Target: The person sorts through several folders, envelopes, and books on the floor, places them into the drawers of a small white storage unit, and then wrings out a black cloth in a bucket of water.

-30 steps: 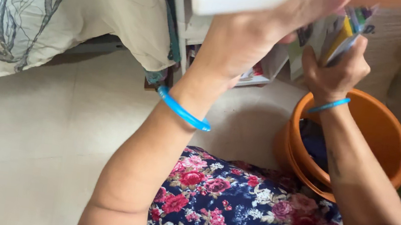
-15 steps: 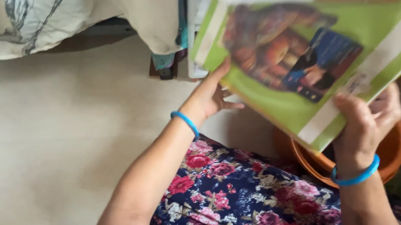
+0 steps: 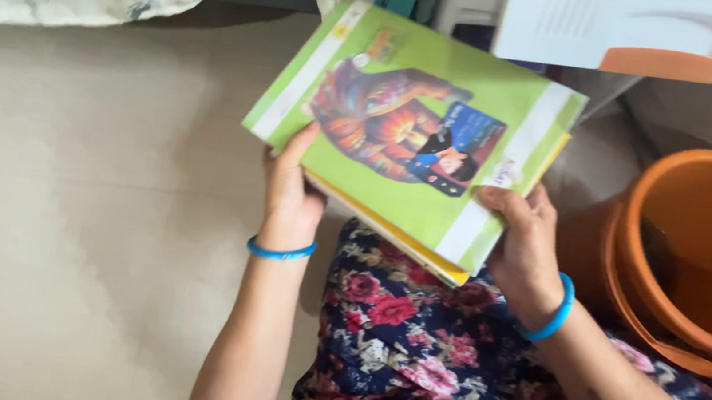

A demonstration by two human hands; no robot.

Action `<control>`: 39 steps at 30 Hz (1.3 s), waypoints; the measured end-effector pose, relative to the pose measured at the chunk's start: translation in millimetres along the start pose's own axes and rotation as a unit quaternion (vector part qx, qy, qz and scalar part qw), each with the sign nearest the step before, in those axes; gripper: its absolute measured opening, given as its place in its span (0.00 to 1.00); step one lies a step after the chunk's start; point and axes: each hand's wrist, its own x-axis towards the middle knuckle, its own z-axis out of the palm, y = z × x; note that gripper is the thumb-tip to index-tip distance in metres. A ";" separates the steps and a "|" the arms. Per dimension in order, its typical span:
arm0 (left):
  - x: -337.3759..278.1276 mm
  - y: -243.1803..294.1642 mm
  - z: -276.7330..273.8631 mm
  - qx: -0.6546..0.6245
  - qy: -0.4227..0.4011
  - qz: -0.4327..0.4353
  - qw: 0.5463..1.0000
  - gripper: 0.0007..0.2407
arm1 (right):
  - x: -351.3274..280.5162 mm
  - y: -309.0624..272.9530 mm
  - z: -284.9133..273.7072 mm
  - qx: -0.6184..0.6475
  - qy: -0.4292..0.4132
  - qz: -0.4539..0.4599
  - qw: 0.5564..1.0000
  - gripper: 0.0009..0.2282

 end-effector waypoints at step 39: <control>66.6 -75.4 -275.7 -0.174 0.088 0.013 0.981 0.34 | 129.8 118.1 33.4 -0.570 -0.371 -0.639 0.358 0.17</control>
